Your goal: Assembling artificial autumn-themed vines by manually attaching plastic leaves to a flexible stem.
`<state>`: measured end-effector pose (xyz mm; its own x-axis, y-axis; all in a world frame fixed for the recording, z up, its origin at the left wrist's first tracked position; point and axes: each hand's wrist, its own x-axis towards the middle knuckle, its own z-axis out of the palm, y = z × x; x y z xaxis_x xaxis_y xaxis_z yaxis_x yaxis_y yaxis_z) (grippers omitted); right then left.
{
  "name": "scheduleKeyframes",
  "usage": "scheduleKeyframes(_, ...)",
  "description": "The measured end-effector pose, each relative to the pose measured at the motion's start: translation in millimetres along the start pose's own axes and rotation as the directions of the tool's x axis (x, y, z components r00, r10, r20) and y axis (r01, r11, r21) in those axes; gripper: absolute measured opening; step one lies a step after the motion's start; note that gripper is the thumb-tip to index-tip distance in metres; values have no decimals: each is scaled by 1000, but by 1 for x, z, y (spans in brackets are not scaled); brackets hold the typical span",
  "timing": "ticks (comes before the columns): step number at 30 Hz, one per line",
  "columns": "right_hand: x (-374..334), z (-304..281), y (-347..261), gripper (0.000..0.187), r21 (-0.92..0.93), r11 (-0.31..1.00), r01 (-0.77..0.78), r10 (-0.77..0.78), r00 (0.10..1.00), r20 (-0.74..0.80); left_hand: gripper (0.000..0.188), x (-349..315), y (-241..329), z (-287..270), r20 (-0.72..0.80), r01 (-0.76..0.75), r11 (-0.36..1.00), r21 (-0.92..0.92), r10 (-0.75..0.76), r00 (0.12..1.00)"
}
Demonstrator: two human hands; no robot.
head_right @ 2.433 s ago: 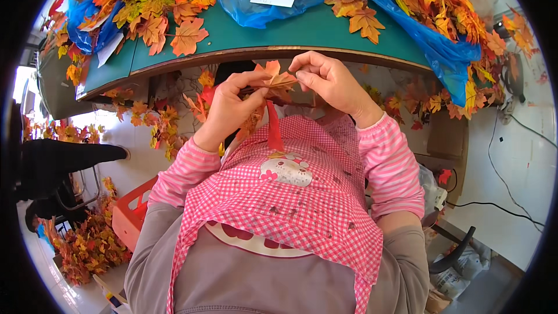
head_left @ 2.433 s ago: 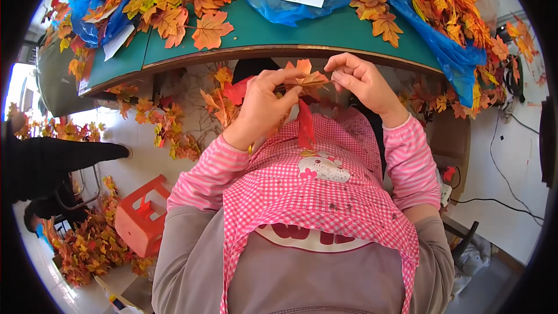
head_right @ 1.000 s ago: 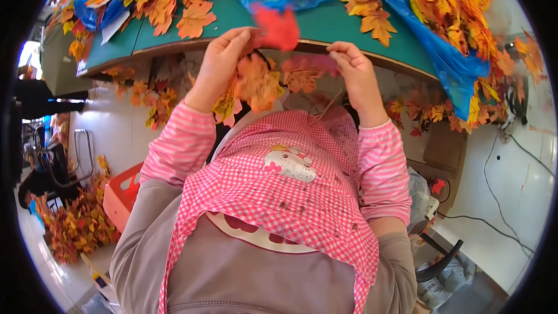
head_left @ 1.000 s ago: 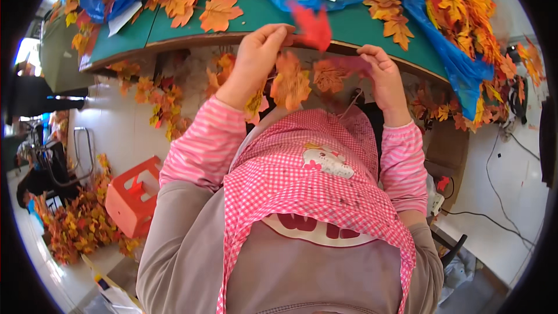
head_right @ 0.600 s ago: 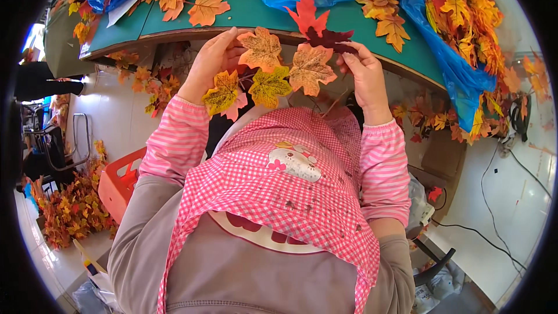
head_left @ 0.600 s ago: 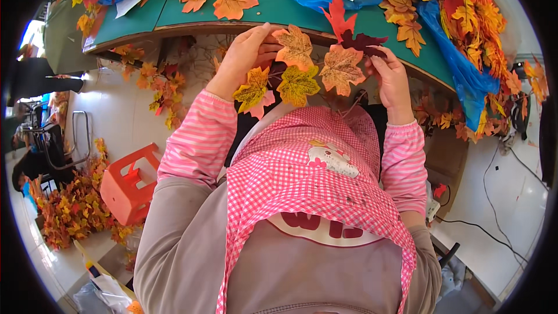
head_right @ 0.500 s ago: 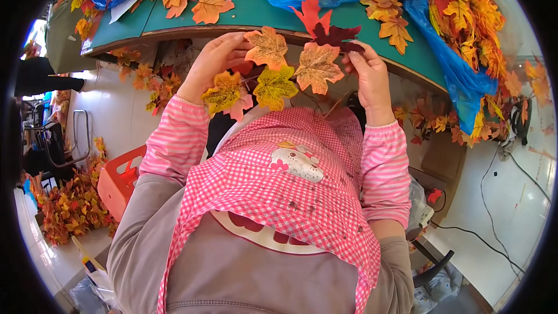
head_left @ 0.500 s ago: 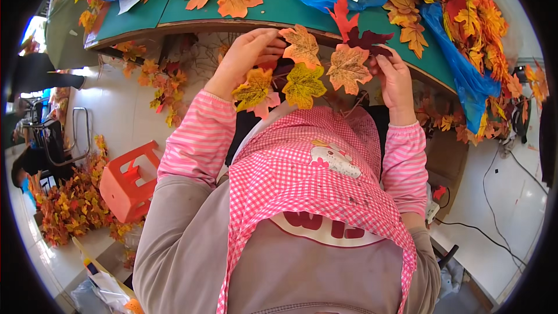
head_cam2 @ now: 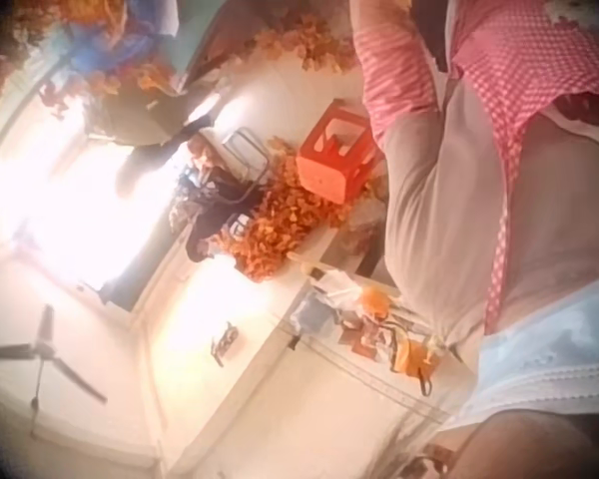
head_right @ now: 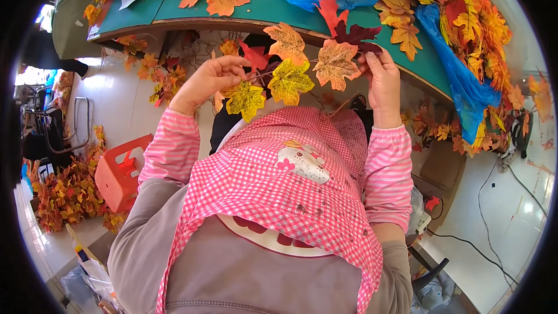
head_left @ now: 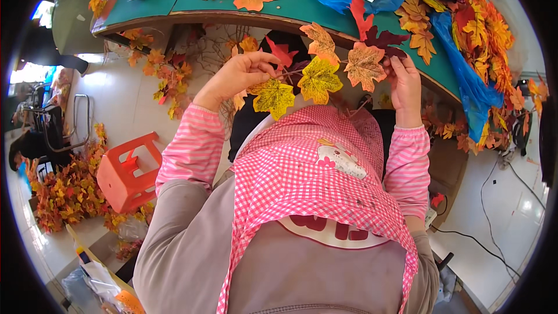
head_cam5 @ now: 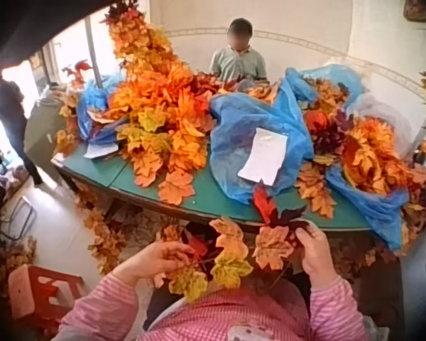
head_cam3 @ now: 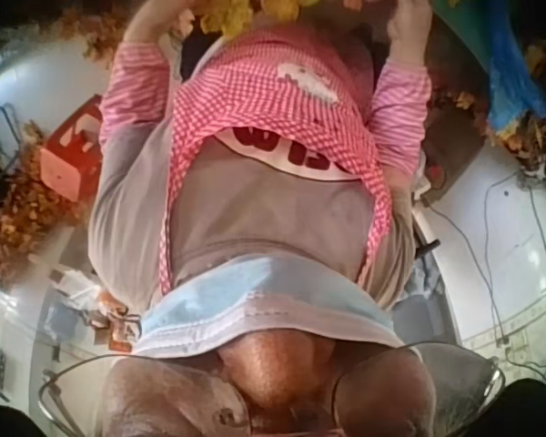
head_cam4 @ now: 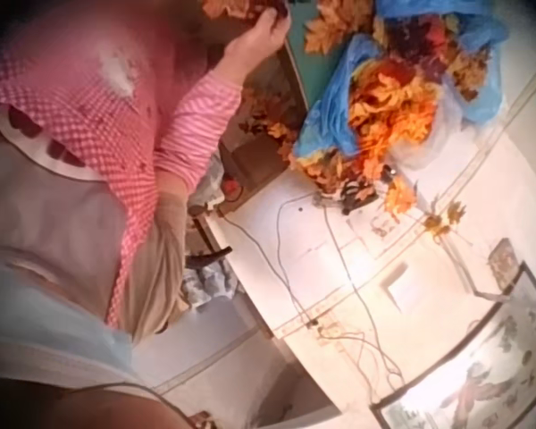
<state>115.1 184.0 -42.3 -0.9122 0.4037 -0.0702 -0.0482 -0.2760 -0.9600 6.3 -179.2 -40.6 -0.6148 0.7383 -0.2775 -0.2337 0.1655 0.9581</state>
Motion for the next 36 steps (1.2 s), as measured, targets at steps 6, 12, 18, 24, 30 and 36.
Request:
scheduleKeyframes(6, -1, 2, 2, 22, 11, 1000, 27, -27, 999, 34, 33, 11, -4, -3, -123, -29, 965, 261, 63, 990)
scheduleKeyframes(12, -6, 6, -7, 23, -101, 992, 75, -62, 990, 129, 21, 27, 35, 37, -319, -332, 893, 304, 424, 848)
scheduleKeyframes(18, -20, 21, -20, 22, -173, 974, 147, -117, 978, 170, 17, 12, 84, 124, 509, -743, 593, 310, 556, 657)
scheduleKeyframes(24, -35, 32, -29, 23, -82, 991, 102, -81, 972, 219, 21, 52, 76, 157, 146, -728, 369, 578, 831, 537)
scheduleKeyframes(30, -42, 36, -33, 21, -53, 994, 94, -77, 962, 263, 37, 56, 62, 154, -5, -670, 481, 566, 814, 581)
scheduleKeyframes(36, -41, 39, -34, 21, -82, 993, 90, -61, 952, 299, 26, 56, 65, 140, -64, -521, 712, 471, 616, 785)
